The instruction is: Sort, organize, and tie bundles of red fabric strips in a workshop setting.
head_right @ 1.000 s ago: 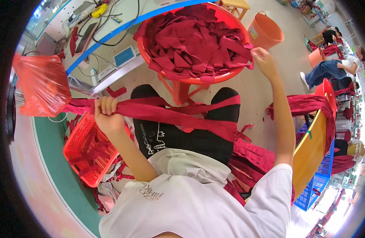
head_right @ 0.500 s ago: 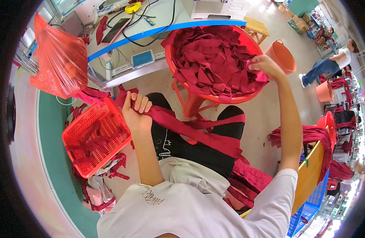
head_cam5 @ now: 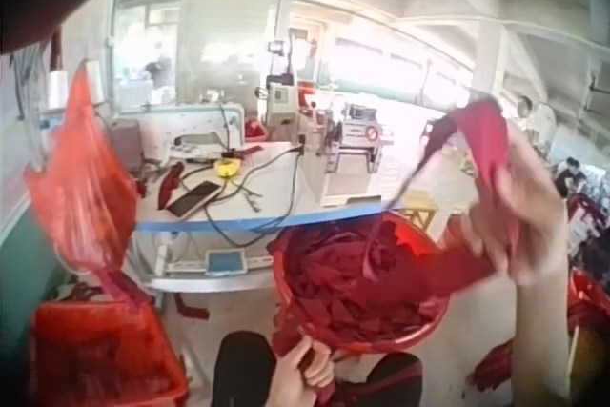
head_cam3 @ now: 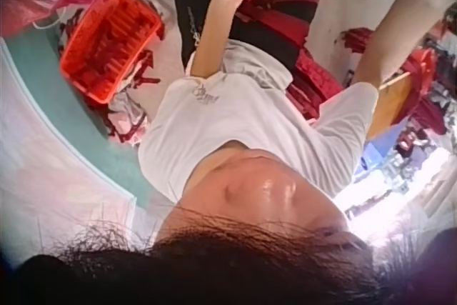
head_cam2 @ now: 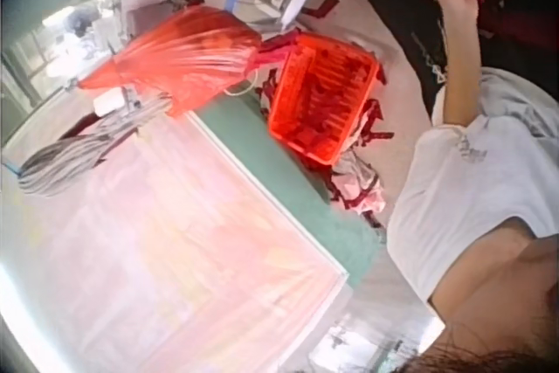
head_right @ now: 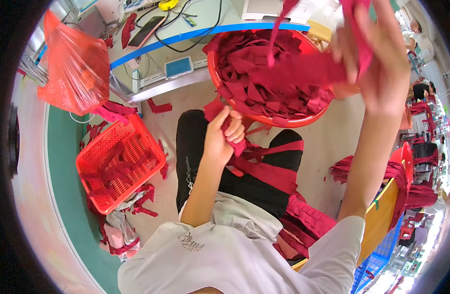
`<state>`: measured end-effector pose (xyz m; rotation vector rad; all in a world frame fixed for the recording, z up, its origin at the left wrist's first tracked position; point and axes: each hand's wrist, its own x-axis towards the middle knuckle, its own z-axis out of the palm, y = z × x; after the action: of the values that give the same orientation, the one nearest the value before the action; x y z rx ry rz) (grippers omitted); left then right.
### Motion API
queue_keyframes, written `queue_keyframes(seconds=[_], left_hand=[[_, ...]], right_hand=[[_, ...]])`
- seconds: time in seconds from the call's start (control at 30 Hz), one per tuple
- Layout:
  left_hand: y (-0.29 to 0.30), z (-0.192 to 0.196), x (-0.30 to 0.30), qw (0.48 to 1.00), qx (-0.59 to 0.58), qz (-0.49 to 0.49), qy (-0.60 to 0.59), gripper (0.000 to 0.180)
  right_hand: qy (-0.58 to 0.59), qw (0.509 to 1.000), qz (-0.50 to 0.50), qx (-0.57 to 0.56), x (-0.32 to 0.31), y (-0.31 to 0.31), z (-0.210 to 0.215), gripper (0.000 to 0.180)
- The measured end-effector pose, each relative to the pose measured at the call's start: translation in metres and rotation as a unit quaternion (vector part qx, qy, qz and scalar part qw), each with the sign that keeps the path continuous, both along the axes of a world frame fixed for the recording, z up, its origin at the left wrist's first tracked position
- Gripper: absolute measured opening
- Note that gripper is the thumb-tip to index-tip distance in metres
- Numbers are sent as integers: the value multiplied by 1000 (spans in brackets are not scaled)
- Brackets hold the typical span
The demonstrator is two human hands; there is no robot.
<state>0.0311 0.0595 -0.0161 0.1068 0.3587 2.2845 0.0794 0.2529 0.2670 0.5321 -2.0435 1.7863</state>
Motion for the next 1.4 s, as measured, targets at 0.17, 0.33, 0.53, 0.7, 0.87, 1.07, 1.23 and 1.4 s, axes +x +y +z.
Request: queue_keyframes(seconds=[0.17,0.33,0.53,0.7,0.87,1.07,1.23,1.4], left_hand=[[29,-16,22,986,28,-154,50,58],[49,6,48,985,-21,-156,-68,39],[56,2,56,990,-53,-106,-76,47],[48,14,56,998,-37,-20,-51,46],[38,13,56,999,30,-44,-2,29],[27,39,62,968,-78,-126,205,27],[30,24,72,851,-103,-298,419,31],[47,3,86,741,-130,-339,565,28]], right_hand=[[17,999,-20,-43,54,-26,-74,63],[98,980,-87,-147,120,-17,-139,84],[59,906,-362,-212,165,-19,-168,83],[-30,686,-707,-170,200,15,-239,42],[-394,719,-572,29,229,29,-270,34],[-361,852,-378,-41,172,-15,-212,44],[-318,927,-100,-171,106,-17,-219,49],[-344,899,-171,-210,52,-10,-184,59]])
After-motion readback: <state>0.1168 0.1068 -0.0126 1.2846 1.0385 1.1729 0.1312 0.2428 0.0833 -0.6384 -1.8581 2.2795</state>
